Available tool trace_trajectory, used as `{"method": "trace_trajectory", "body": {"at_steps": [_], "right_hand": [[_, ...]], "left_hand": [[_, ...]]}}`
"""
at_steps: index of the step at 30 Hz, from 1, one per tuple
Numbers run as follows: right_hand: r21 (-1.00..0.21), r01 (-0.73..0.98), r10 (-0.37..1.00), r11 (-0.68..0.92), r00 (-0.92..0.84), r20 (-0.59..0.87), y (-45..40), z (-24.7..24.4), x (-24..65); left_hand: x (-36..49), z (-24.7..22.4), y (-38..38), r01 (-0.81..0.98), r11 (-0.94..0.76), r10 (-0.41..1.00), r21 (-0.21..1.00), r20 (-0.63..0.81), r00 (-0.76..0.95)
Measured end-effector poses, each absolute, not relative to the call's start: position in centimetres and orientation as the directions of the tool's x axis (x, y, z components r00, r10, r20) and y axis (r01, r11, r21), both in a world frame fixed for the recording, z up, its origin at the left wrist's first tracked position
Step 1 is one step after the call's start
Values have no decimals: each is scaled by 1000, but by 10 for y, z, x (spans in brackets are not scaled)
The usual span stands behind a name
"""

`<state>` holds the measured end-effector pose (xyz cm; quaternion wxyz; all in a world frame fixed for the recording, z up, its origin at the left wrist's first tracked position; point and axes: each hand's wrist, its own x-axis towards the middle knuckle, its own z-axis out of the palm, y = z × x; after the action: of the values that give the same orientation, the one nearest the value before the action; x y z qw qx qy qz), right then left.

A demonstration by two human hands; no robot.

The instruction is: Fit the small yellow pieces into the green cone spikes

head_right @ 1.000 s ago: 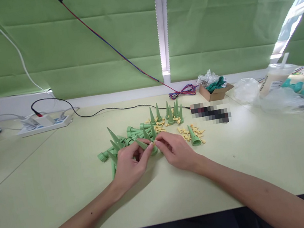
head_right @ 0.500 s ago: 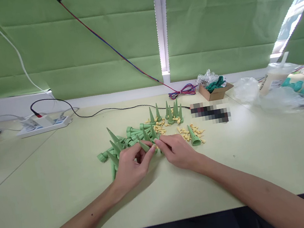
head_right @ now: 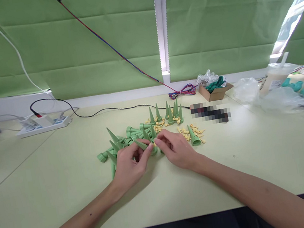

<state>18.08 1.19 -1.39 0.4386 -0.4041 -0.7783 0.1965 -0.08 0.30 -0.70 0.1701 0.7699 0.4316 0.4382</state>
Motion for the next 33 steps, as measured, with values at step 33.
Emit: {"method": "trace_trajectory", "body": {"at_steps": [33], "right_hand": [[-550,575,790,606,-356,499,13,-14,179]], "left_hand": [[1,-7,0,529,-547,837,649,447,316]]}}
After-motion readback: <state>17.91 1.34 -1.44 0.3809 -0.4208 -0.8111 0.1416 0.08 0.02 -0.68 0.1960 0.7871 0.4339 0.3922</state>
